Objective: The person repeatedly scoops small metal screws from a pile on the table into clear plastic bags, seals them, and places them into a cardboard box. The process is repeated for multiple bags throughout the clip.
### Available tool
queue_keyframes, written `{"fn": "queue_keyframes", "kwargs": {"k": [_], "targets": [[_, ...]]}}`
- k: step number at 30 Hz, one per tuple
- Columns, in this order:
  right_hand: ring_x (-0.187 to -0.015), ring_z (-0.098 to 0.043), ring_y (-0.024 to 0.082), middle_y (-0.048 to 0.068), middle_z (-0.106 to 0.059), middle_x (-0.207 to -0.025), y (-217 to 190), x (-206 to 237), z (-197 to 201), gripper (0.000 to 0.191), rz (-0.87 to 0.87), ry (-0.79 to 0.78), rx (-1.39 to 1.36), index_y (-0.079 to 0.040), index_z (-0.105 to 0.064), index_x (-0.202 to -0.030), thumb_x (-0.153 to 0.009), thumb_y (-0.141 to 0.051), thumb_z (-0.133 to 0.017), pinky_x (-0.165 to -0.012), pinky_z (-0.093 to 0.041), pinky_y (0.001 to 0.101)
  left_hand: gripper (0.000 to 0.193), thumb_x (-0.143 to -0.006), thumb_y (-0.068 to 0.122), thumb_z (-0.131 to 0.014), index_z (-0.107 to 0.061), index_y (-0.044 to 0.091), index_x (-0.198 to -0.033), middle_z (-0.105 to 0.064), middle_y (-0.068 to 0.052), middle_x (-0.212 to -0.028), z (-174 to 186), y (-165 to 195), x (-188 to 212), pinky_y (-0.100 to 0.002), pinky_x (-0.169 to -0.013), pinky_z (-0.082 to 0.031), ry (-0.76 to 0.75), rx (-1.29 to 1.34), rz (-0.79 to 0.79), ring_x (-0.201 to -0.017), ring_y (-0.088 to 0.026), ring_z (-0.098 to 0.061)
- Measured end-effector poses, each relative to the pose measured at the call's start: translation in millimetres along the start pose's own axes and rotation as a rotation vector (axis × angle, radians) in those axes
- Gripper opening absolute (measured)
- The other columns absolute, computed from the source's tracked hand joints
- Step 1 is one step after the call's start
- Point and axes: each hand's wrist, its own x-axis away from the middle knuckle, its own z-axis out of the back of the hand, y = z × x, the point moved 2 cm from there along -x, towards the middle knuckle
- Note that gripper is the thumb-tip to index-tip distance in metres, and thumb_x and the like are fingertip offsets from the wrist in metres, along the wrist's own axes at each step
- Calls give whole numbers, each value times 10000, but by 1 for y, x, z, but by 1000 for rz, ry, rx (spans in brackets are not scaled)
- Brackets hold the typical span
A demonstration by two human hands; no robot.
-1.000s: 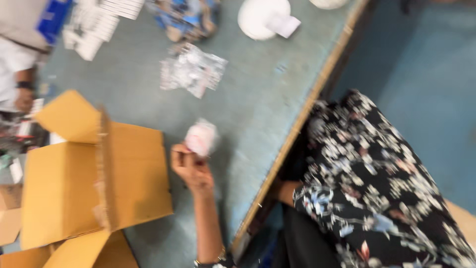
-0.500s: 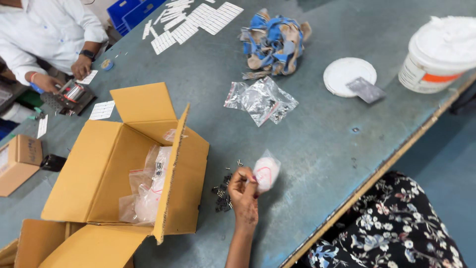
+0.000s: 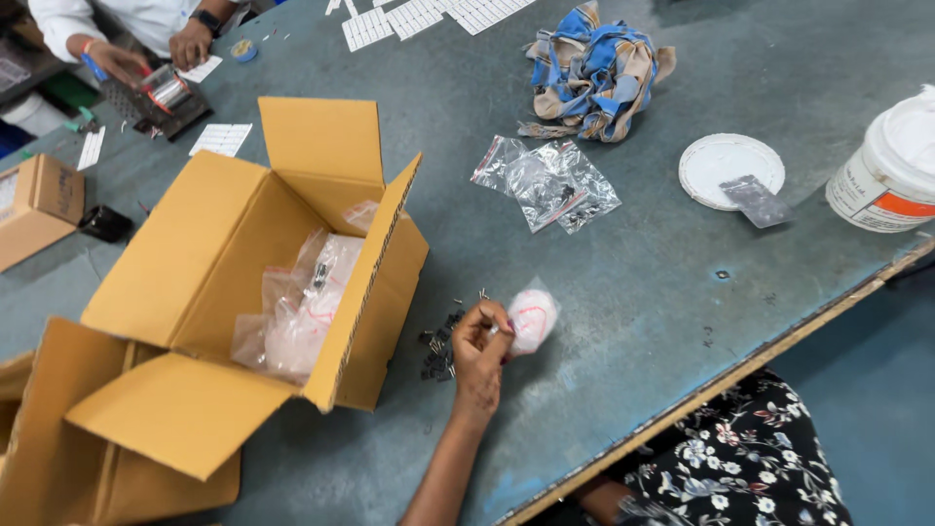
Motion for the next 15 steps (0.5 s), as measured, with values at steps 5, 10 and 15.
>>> {"fn": "queue_keyframes", "kwargs": {"k": [5,10,15], "targets": [[-1195,-584,293,162,-654,-1297,2,48,-7,383,82,-35,-78,-81,-640,-1304,-953,-235,-645,-1043,-450,417,146,-896,-30,-635,-587,98,-847,-549,44,-828,2,-4,-3,-211,-569,-358,-41,-110,-51,-675,-32,-476],[-1094,-686,217,136,-731,-1192,30,115,28,330,16,-364,-490,-66,-666,-1253,-951,-200,-658,-976,-544,348,77,-980,48,-659,-622,69,-915,-564,31,-801,-17,-11,-4,-216,-627,-375,-203,-409,-159,-719,-36,-470],[-849,-723,216,140,-705,-982,47,148,95,165,294,421,-840,-28,-662,-856,-997,-113,-662,-750,-624,348,215,-884,62,-626,-622,84,-1097,-669,-33,-912,-75,-18,33,-273,-730,-518,-111,-503,-295,-824,-83,-604]]}}
